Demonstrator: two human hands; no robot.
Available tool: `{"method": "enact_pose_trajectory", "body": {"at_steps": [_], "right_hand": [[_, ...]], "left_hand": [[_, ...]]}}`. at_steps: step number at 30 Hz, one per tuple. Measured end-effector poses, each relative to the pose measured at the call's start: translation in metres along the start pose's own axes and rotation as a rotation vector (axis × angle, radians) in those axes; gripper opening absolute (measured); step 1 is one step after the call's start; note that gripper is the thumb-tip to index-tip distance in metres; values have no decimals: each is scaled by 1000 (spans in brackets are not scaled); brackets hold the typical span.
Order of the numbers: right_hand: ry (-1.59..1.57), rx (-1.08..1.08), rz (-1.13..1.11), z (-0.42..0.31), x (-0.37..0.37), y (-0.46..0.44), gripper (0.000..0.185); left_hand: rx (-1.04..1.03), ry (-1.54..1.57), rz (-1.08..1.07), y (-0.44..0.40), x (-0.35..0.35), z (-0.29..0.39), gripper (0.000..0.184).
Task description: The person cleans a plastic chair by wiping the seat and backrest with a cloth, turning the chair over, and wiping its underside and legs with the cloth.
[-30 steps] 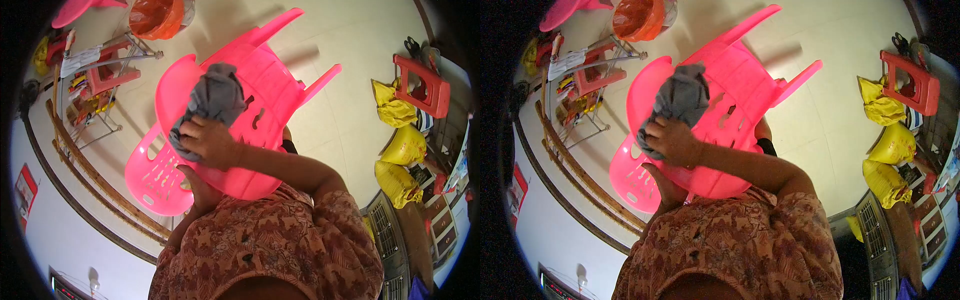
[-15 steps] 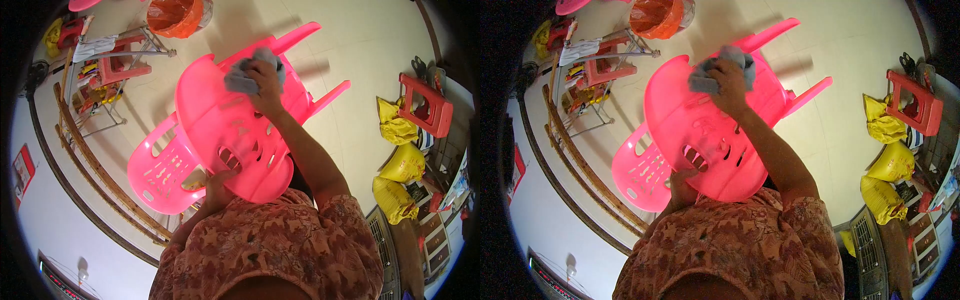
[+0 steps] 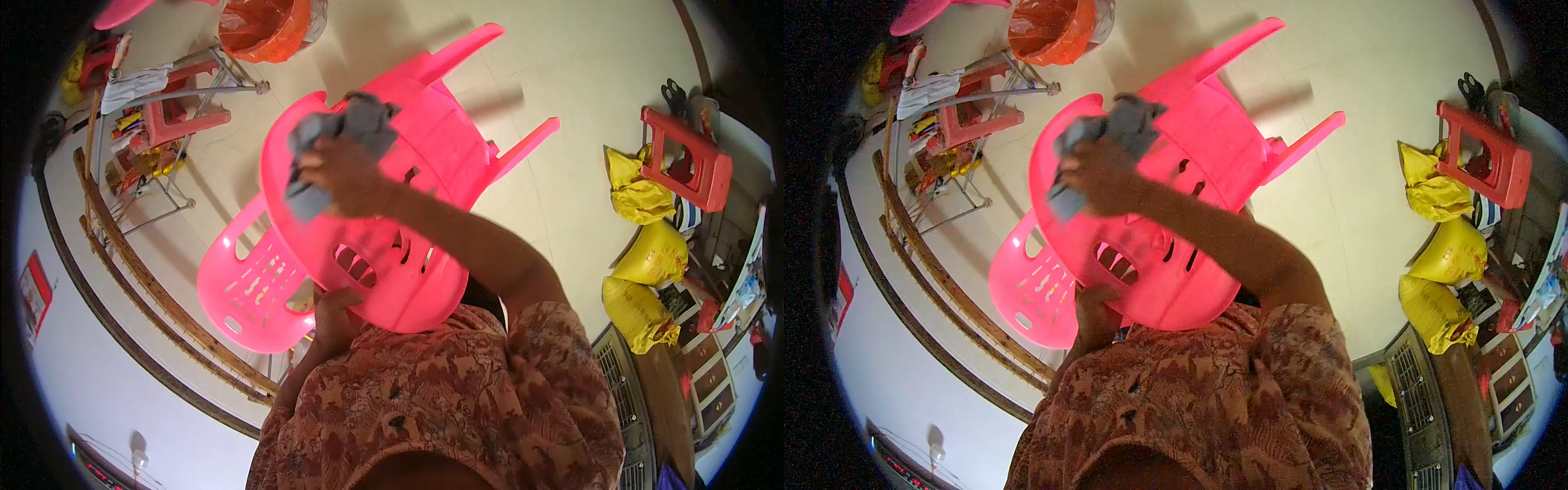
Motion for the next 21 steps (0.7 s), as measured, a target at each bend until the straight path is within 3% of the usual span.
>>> {"method": "enact_pose_trajectory", "body": {"at_steps": [3,6,7,9,11,12,13,15,17,21], "right_hand": [[308,-155,29,79,4,30,28],[254,-286,-43,99,24,38,30],[250,-287,-46,90,22,36,30],[300,-277,-45,66,12,26,28],[85,-124,41,36,-16,14,26],[65,-62,52,4,-19,5,25],[54,3,68,-22,-15,-6,25],[-9,-23,20,-44,-17,-12,29],[-67,-56,-31,-40,-15,-9,33],[15,-73,194,13,-15,14,33]], "left_hand": [[-14,56,74,-1,10,-4,72],[11,63,110,0,23,-9,73],[-99,-396,39,2,23,-8,74],[-224,-851,-40,-1,18,-5,75],[56,140,93,0,10,-3,71],[60,140,97,2,13,-7,71],[-46,-182,100,1,18,-12,70],[-149,-504,90,-1,14,-10,69],[-3,52,182,-3,9,-5,69],[-59,-191,72,-3,27,-9,73]]}}
Point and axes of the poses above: each hand's wrist, its own y-axis away from the middle knuckle, its own x-axis out of the back of the hand, z = x × y, the point moved 1 cm from there along -y, towards the middle knuckle, and after that the axes turned 3 degrees about x, right-handed, at the moved point
